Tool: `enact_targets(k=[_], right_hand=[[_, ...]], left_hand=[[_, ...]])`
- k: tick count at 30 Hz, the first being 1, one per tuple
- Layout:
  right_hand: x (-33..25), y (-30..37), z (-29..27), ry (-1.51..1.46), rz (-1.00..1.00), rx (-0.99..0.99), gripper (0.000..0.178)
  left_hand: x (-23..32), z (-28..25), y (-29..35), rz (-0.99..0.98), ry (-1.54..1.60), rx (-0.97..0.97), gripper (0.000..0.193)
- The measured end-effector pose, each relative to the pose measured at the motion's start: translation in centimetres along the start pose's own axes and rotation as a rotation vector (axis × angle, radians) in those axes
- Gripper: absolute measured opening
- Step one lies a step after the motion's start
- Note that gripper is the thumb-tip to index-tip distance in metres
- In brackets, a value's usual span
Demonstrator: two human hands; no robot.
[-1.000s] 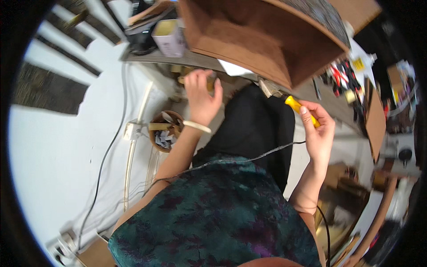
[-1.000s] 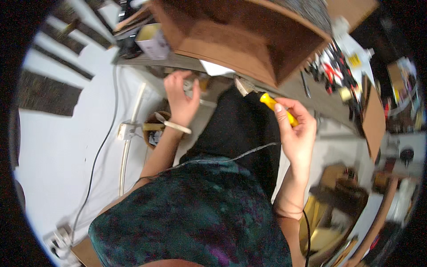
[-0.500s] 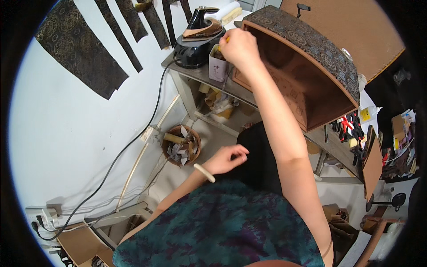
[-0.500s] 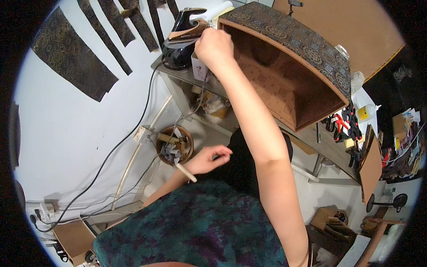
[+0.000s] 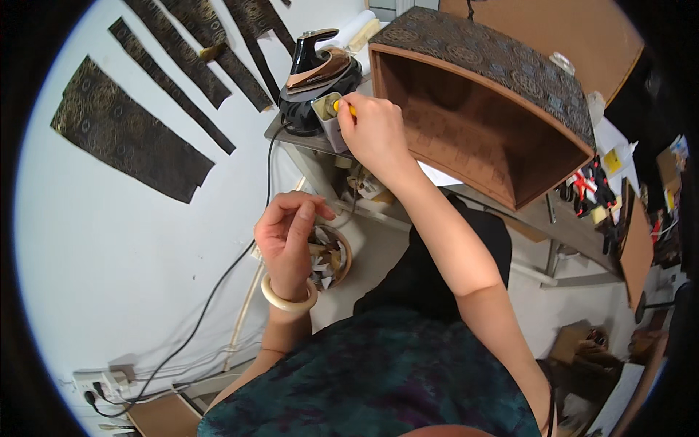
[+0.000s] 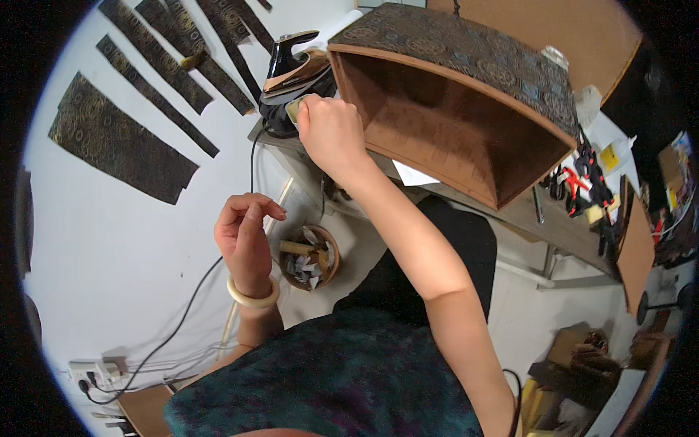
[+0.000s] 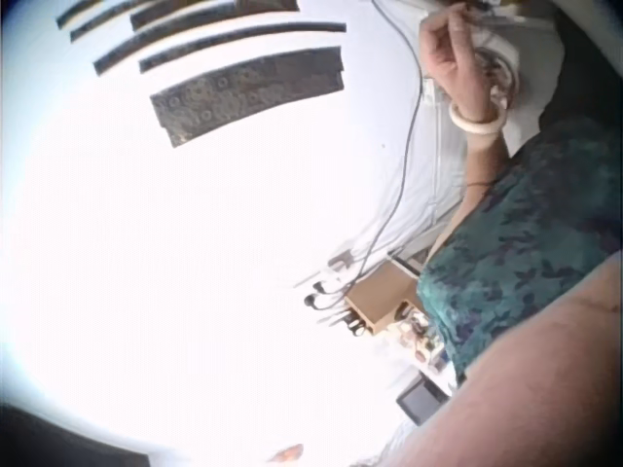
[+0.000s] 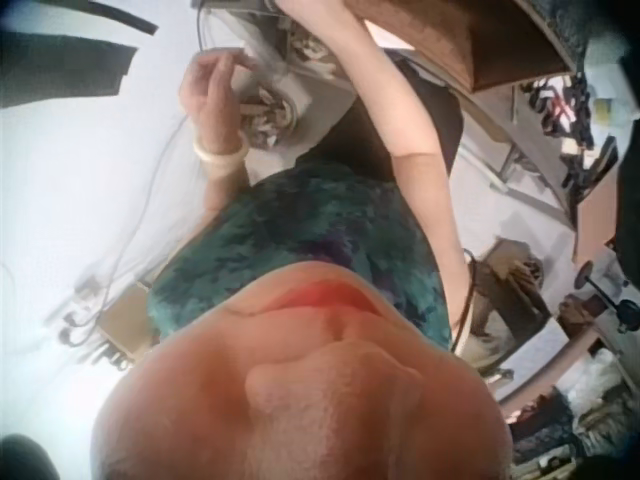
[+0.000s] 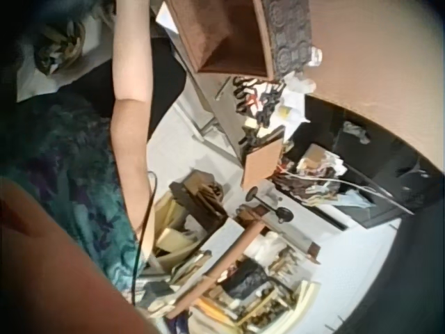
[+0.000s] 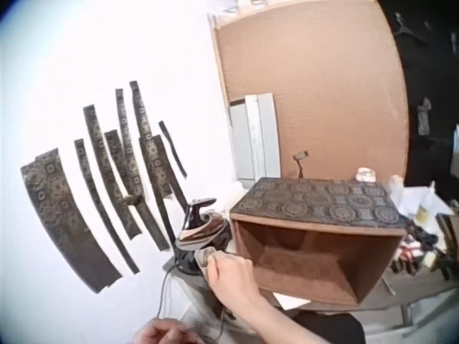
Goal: The person assembles a small wooden box by attaching patterned fabric strips to its edges using clamps and a utility knife. They mark and cut the fabric, secure it with clamps, and trim excess material to fit the box.
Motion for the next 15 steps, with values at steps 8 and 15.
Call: enact_targets(k=[8, 15], right_hand=[[3.1, -4.0, 5.7, 0.155, 0.107, -0.207, 0.017], [3.3, 0.9, 1.8, 0.12, 0.112, -0.137, 0.04]], left_hand=[[-2.1, 2.1, -0.6, -0.013, 0.006, -0.025, 0.016], [-4.3, 3.6, -6.6, 0.158, -0.442, 0.046, 0.012]])
Point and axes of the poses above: each hand's wrist, its own y-axis away from the middle knuckle, its own z-axis out of the palm, x = y × z, the point moved 1 cm from there along -y, towards the middle knuckle, and after that the axes turned 1 degree about x, right-handed, at the moved point
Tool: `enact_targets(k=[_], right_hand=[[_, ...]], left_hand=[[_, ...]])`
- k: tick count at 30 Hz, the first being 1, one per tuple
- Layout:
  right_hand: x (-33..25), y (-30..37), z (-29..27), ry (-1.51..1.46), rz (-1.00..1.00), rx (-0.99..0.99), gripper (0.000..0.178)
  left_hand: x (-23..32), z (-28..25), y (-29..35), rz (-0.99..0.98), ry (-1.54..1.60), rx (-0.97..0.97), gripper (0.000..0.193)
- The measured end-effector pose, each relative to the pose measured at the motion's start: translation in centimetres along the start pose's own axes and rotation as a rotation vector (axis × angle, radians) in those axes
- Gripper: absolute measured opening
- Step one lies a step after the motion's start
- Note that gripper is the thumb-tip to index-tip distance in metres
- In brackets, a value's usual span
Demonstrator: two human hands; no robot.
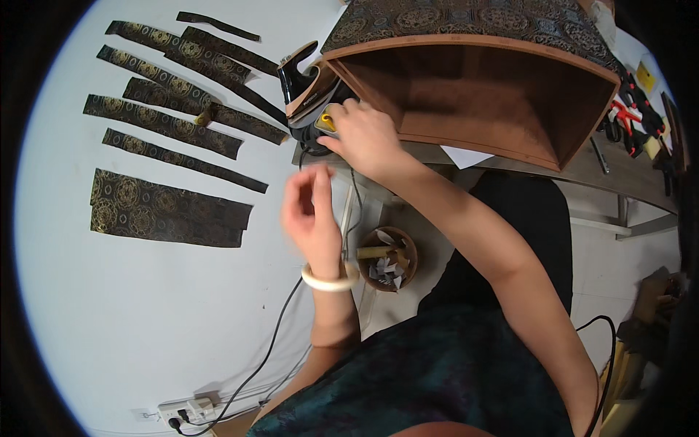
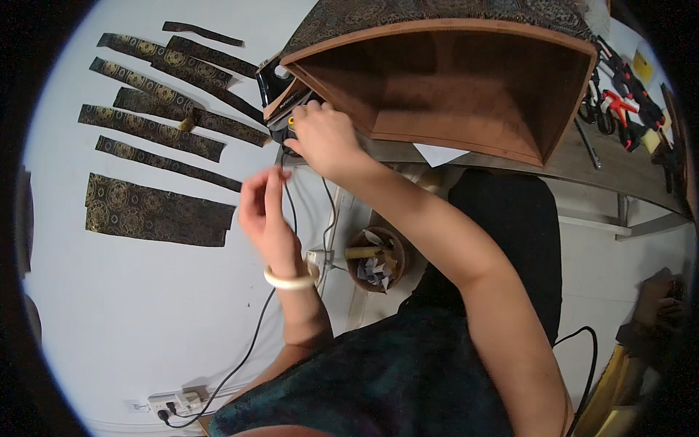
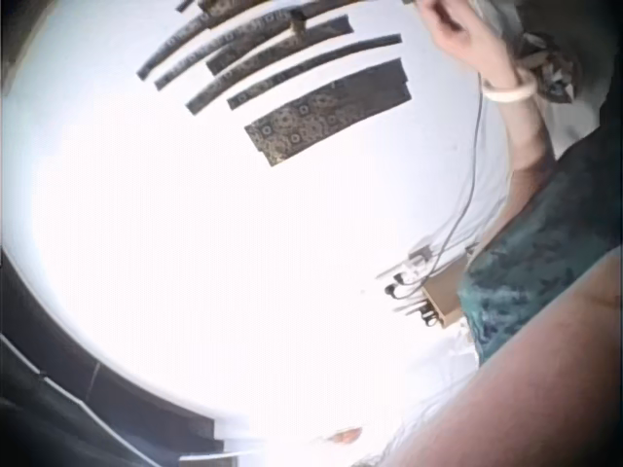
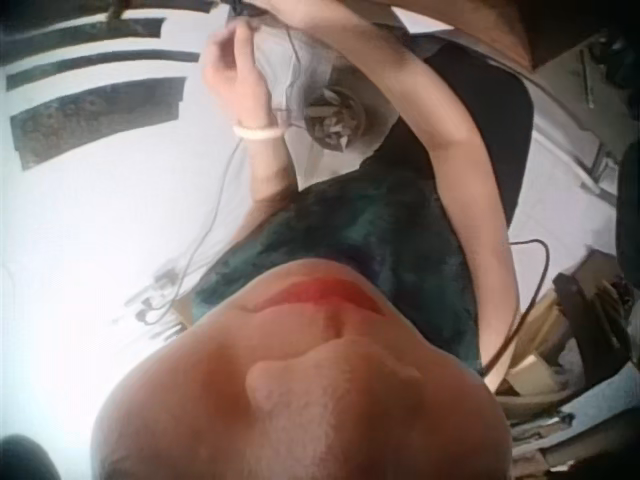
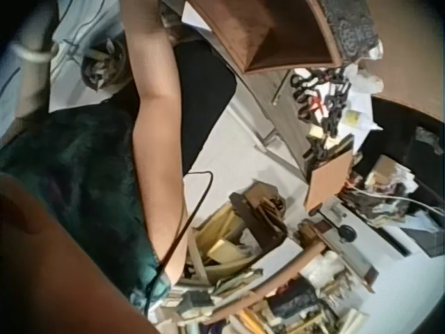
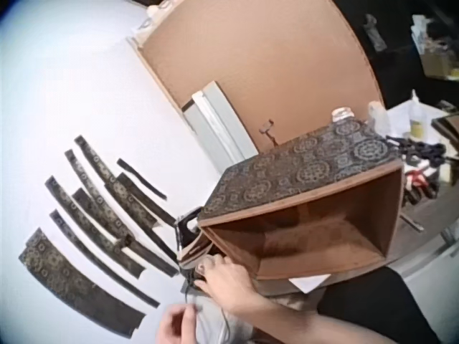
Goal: The person assembles a small wooden box by attaching patterned fabric strips to its edges using clamps and a utility knife. They mark and cut the fabric, secure it with clamps, and trim excess material to fit the box.
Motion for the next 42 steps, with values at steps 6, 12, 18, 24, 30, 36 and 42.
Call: enact_targets(k=[6, 12, 18, 24, 30, 36, 42], right_hand=[[2.4, 8.5, -4.1, -0.106, -0.131, 0.32, 0.036], [6.0, 12.9, -6.8, -0.179, -0.052, 0.199, 0.033], [7.8, 14.4, -6.4, -0.247, 0.013, 0.14, 0.033], [8.7, 15.2, -6.2, -0.282, 0.069, 0.093, 0.033], [9.0, 15.4, -6.0, -0.333, 0.111, 0.073, 0.033], [9.0, 15.5, -5.9, -0.326, 0.101, 0.062, 0.032], [9.1, 15.6, -5.9, -0.324, 0.118, 0.03, 0.031]], left_hand=[[-3.7, 5.5, -9.0, 0.344, -0.488, 0.06, 0.02], [-5.1, 8.2, -10.4, 0.454, -0.683, 0.111, 0.022], [-5.8, 9.1, -11.1, 0.392, -0.599, 0.18, 0.013], [-5.9, 9.1, -11.4, 0.345, -0.596, 0.21, 0.015], [-5.6, 9.4, -10.9, 0.347, -0.504, 0.192, 0.014], [-5.0, 9.7, -10.9, 0.312, -0.49, 0.2, 0.014], [-4.4, 10.1, -10.6, 0.257, -0.43, 0.192, 0.012]])
Point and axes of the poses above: each hand's wrist, its own y-axis away from the middle knuckle, its own z-axis out of the palm, x = y × z, the point moved 1 cm from there along -y, towards the middle knuckle, and after that the axes turned 1 degree about x, right-handed, at the moved point
